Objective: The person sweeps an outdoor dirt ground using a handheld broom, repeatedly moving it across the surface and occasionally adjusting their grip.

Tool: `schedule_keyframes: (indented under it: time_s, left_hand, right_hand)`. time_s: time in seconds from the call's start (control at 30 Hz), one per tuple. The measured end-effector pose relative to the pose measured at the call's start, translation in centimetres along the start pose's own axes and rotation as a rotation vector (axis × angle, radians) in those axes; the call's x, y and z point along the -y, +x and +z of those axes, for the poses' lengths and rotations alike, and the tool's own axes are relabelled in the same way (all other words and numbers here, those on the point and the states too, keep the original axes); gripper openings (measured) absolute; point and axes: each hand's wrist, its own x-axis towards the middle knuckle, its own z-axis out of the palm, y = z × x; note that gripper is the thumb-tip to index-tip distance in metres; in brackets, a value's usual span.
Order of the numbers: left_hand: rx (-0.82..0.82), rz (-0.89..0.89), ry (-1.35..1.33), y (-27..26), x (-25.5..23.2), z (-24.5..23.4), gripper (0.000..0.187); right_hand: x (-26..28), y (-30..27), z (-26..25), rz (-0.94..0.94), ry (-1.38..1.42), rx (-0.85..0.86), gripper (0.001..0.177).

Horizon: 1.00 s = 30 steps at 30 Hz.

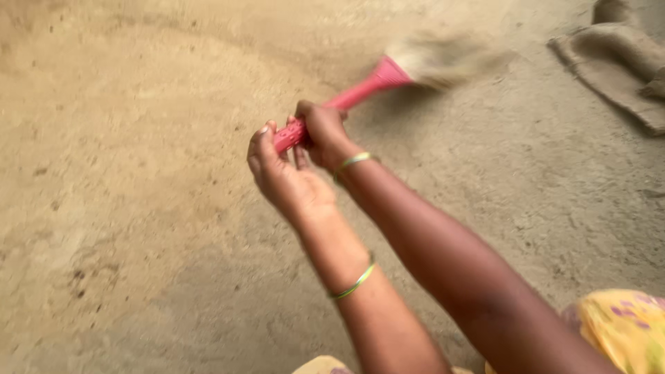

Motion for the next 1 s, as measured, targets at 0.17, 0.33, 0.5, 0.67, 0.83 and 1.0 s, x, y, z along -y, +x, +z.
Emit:
schedule_keyframes:
  time_s: [0.17,0.33,0.5,0.67,0.83,1.0]
  left_hand:
    - [-0.207,-0.011,-0.055,0.1,-0.8,-1.5,0.012]
    - [-0.283,0.002,-0.246,0.7,-1.3,-2.3,0.016]
    - [-0.168,0.334,-0.331,1.3,-2.0,-3.2,0.008]
    - [-0.323,0.509,-0.138,-1.2,-5.3,-4.0,0.008]
    - [-0.205,0.543,-0.033,-1.7,-6.4,-4.5,0.008]
    - [-0.077,0.397,0.417,-1.7,-4.8,-2.8,0.017]
  right_hand:
    - [-0.9,1.4,1.4,0.126,-0.568,0.309,0.013]
    - [-1.3,-1.7,4.3,0.315,-0.564,0.583,0.006]
    - [-3.1,-10.7,5.2,0.948,0.390,0.682,0.041]
    - [-5.7,-16.7,5.1,1.071,0.841,0.576,0.057]
    - [-7.6,-9.5,6.8,0.341,0.069,1.036,0.071]
    - [-5.9,-5.7,4.4,0.027,0.026,0.749,0.080]
